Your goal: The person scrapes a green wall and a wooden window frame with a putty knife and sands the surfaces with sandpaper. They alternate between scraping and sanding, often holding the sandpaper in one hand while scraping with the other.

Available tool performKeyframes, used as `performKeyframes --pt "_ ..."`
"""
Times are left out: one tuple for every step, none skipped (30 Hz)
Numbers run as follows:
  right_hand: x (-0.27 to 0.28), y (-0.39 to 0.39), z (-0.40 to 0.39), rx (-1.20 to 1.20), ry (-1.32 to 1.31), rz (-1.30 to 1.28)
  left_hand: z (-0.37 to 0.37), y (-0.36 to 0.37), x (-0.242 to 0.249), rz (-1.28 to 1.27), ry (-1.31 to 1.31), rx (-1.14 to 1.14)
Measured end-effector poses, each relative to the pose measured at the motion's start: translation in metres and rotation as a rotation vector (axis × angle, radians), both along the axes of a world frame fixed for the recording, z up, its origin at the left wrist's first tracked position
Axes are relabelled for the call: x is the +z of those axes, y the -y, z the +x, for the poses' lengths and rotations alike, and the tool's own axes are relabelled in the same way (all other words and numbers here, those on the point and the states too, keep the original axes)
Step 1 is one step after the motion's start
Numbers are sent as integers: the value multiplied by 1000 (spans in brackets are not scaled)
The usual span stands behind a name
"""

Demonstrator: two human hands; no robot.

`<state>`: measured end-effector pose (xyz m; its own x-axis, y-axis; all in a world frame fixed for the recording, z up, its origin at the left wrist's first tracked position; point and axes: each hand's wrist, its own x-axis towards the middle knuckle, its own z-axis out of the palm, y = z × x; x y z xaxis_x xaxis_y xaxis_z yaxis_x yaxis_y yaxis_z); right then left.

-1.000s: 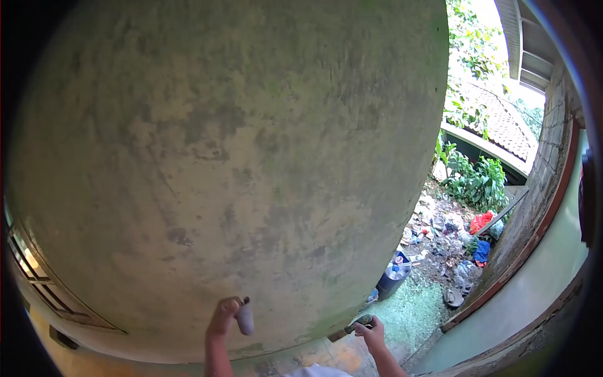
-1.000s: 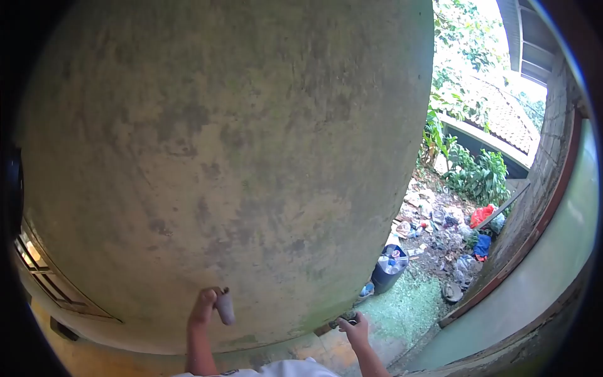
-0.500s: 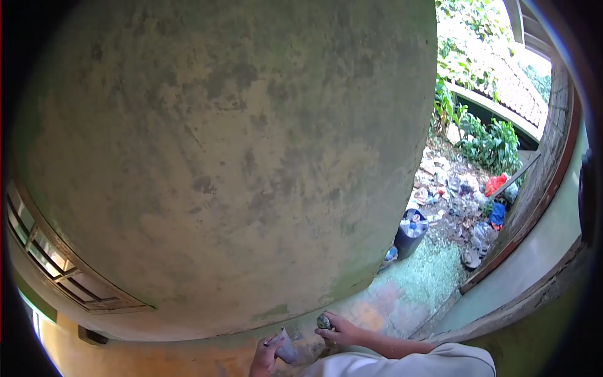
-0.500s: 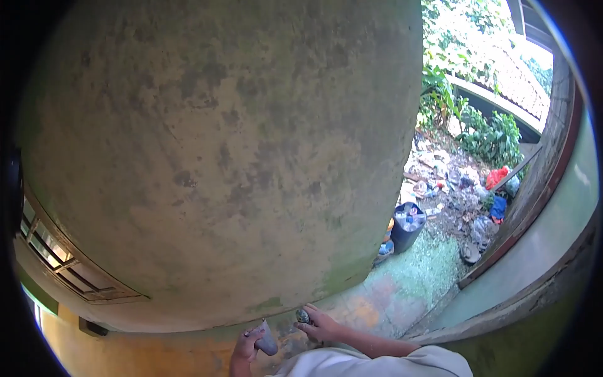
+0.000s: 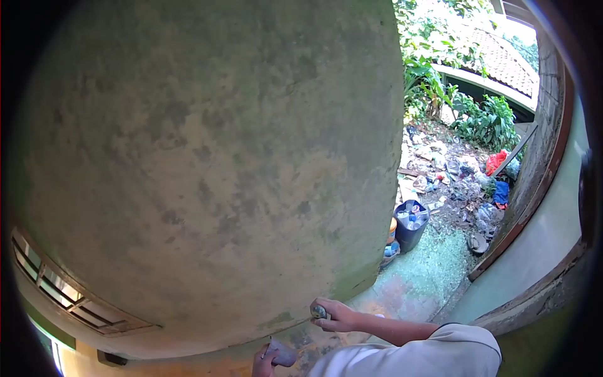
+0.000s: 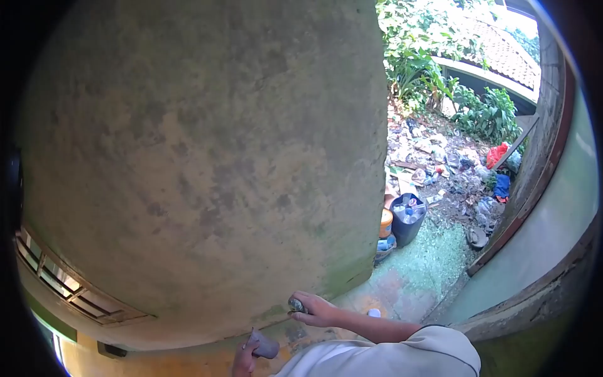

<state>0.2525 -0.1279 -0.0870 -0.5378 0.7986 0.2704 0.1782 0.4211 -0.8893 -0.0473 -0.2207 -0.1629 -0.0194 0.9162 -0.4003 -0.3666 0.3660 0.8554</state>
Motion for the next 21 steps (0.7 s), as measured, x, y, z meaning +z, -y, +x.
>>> performKeyframes --pt "4 -7 18 -13 -1 2 14 -9 3 2 -1 -13" --pt "12 -16 39 -76 -111 -117 32 -21 8 25 28 -2" --pt "20 -24 59 -137 -217 -239 55 -36 20 43 62 9" --pt "20 -39 73 -227 -424 -51 75 -51 26 37 67 -1" --pt "23 -48 95 -276 -524 -162 94 -66 31 48 38 -33" --pt "35 -57 119 -322 -628 -276 110 -80 36 57 5 -62" --pt "49 -64 142 -441 -555 -196 127 -95 40 49 4 -69" --pt "63 -69 164 -559 -478 -115 143 -110 44 68 -49 -169" --pt "75 -74 184 -607 -371 104 159 -124 46 88 -101 -270" --pt "84 -76 198 -594 -392 173 173 -136 46 82 -103 -276" --pt "92 -79 210 -579 -413 243 187 -149 45 104 -134 -343" --pt "102 -84 220 -582 -415 237 199 -158 47 124 -166 -409" --pt "113 -90 227 -519 -339 482 212 -166 54 118 -171 -408" --pt "121 -97 231 -448 -259 724 225 -173 62 109 -172 -395" --pt "125 -104 235 -445 -267 714 233 -176 66 99 -175 -380" --pt "129 -112 237 -400 -229 878 235 -179 61 91 -181 -373" --pt "133 -120 238 -352 -191 1044 235 -185 54 153 -176 -375" --pt "137 -129 237 -293 -216 1144 234 -189 50 218 -172 -377" --pt "143 -136 236 -291 -225 1140 236 -188 54 214 -177 -372" --pt "150 -141 235 -185 -238 1266 239 -186 59 178 -136 -313" --pt "156 -145 233 -76 -250 1387 239 -183 61 139 -93 -253"
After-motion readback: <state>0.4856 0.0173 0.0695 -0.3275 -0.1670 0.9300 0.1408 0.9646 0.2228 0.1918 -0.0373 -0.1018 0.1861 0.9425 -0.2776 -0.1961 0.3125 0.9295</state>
